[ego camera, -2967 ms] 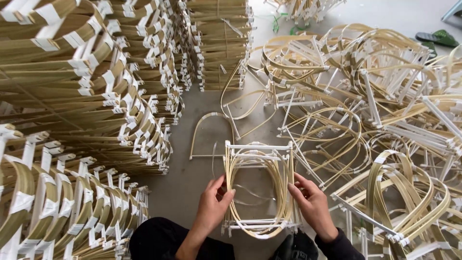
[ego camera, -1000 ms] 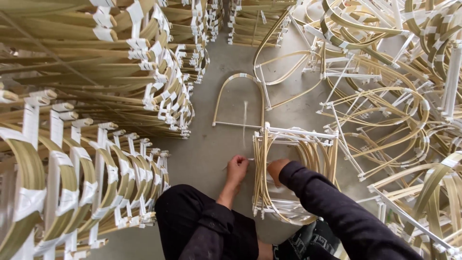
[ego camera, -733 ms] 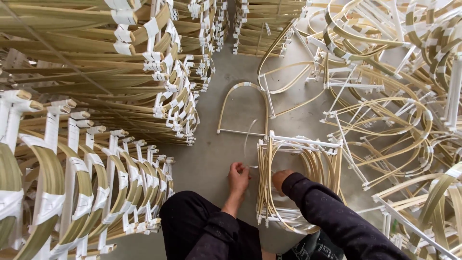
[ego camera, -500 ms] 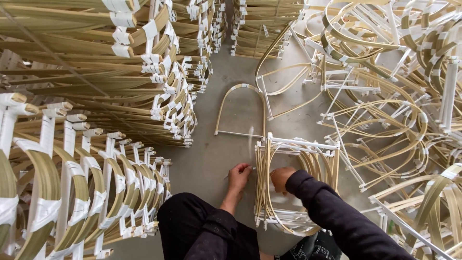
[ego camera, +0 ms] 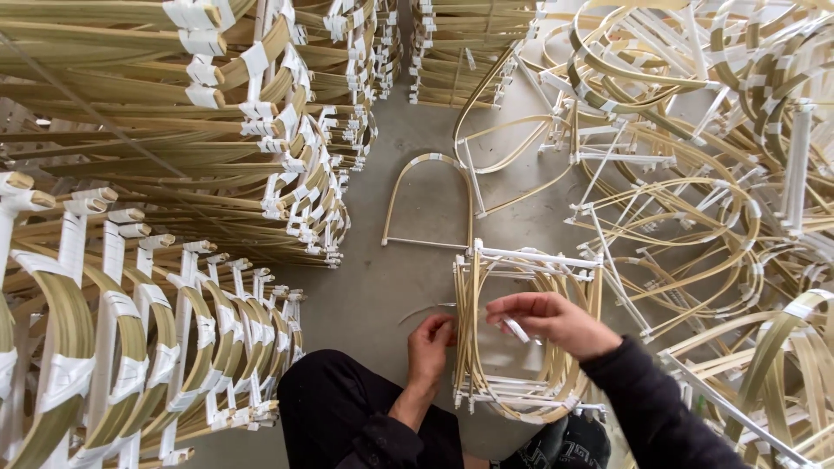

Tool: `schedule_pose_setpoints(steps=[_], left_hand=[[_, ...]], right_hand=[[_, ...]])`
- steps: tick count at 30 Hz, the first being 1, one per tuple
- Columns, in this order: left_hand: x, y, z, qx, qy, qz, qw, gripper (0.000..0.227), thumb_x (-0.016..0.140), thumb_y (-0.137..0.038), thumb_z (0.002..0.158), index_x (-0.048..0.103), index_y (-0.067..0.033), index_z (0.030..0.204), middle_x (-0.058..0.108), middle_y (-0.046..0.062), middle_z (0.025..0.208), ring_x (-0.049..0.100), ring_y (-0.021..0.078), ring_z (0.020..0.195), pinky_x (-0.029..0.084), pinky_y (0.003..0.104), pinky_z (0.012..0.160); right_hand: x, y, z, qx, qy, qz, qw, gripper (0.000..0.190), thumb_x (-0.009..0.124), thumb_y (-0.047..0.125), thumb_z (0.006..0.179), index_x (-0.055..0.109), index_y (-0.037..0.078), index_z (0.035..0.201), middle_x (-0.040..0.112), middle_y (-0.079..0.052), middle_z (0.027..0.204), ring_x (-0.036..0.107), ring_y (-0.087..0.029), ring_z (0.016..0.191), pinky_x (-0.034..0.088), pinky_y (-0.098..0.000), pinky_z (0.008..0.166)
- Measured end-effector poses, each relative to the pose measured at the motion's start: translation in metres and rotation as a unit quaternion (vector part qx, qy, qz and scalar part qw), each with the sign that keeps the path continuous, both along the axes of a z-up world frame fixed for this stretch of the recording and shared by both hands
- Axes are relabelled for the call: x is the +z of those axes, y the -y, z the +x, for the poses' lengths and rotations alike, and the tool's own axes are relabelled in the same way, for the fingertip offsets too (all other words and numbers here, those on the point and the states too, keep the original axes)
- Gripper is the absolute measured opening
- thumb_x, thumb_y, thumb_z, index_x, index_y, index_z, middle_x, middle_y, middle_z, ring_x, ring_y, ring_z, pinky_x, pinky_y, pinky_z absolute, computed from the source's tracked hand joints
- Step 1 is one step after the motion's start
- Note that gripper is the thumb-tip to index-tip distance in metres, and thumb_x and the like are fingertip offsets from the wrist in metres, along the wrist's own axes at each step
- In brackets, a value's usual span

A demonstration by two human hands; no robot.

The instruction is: Assembling bamboo strips into rectangular frames and stacking them on the workshop floor.

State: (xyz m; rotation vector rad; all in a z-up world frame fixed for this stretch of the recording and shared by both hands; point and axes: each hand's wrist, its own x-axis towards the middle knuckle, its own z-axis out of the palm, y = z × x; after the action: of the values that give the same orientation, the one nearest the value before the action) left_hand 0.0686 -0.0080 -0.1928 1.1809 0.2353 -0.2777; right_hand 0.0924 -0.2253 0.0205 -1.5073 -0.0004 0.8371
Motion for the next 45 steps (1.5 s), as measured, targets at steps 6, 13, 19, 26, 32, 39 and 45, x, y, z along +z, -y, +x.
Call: schedule_pose_setpoints(steps=[6, 13, 19, 26, 32, 39, 45], left_hand=[[0.071, -0.022, -0.020, 0.075, -0.038, 0.078, 0.993, 0.026, 0.064, -0.014, 0.098, 0.076, -0.0039, 0.119, 0.078, 0.011, 0.103, 0.071, 0.0147, 0.087, 0.058, 0.029, 0.080], [0.157, -0.022, -0.046, 0.080, 0.172, 0.143, 0.971, 0.024, 0.064, -0.010, 0.099, 0.077, 0.0008, 0.116, 0.076, 0.007, 0.111, 0.068, 0.0130, 0.095, 0.054, 0.026, 0.084], [0.203, -0.007, -0.027, -0.020, 0.251, 0.199, 0.947, 0.023, 0.066, -0.009, 0.097, 0.076, -0.0014, 0.115, 0.075, 0.007, 0.100, 0.069, 0.0139, 0.077, 0.055, 0.028, 0.066], [0.184, -0.007, -0.009, -0.160, 0.329, 0.275, 0.889, 0.022, 0.062, -0.008, 0.095, 0.073, -0.0024, 0.113, 0.069, 0.009, 0.097, 0.068, 0.0167, 0.075, 0.053, 0.032, 0.066], [0.191, -0.003, -0.004, -0.185, 0.254, 0.243, 0.918, 0.016, 0.069, -0.015, 0.095, 0.078, -0.0015, 0.098, 0.065, 0.004, 0.084, 0.058, 0.0113, 0.064, 0.047, 0.031, 0.058], [0.173, 0.002, 0.003, -0.175, 0.181, 0.175, 0.952, 0.020, 0.069, -0.016, 0.093, 0.081, -0.0049, 0.104, 0.076, 0.000, 0.077, 0.064, 0.0037, 0.068, 0.053, 0.025, 0.062], [0.177, -0.006, 0.012, -0.221, 0.173, 0.216, 0.935, 0.025, 0.069, -0.021, 0.093, 0.082, -0.0051, 0.107, 0.079, 0.001, 0.082, 0.066, 0.0048, 0.073, 0.053, 0.024, 0.068]], right_hand=[[-0.051, 0.003, -0.021, -0.118, 0.174, -0.237, 0.949, 0.027, 0.068, 0.019, 0.096, 0.080, 0.008, 0.118, 0.084, -0.008, 0.097, 0.075, -0.014, 0.084, 0.062, -0.0272, 0.076], [0.015, -0.028, -0.047, -0.043, 0.290, -0.382, 0.876, 0.020, 0.073, 0.018, 0.093, 0.081, 0.012, 0.111, 0.071, -0.009, 0.084, 0.068, -0.021, 0.069, 0.054, -0.0324, 0.064], [0.025, -0.038, -0.058, -0.101, 0.569, -0.251, 0.776, 0.013, 0.081, 0.012, 0.083, 0.078, 0.008, 0.096, 0.071, -0.004, 0.090, 0.071, -0.017, 0.078, 0.059, -0.0290, 0.064], [0.057, -0.044, -0.052, -0.067, 0.669, -0.270, 0.690, 0.023, 0.075, 0.009, 0.081, 0.076, 0.011, 0.105, 0.073, -0.007, 0.102, 0.070, -0.022, 0.083, 0.058, -0.0325, 0.067], [0.034, -0.036, -0.040, -0.052, 0.467, -0.359, 0.807, 0.021, 0.073, 0.015, 0.090, 0.077, 0.015, 0.110, 0.075, -0.006, 0.087, 0.074, -0.022, 0.078, 0.058, -0.0347, 0.068], [0.007, -0.026, -0.040, -0.171, 0.302, -0.054, 0.936, 0.026, 0.067, 0.007, 0.094, 0.071, 0.007, 0.120, 0.074, -0.001, 0.088, 0.069, -0.007, 0.084, 0.058, -0.0254, 0.074], [-0.030, -0.010, -0.037, -0.285, 0.184, 0.168, 0.925, 0.029, 0.067, 0.000, 0.099, 0.066, -0.001, 0.128, 0.063, 0.001, 0.082, 0.052, -0.005, 0.066, 0.043, -0.0212, 0.058]])
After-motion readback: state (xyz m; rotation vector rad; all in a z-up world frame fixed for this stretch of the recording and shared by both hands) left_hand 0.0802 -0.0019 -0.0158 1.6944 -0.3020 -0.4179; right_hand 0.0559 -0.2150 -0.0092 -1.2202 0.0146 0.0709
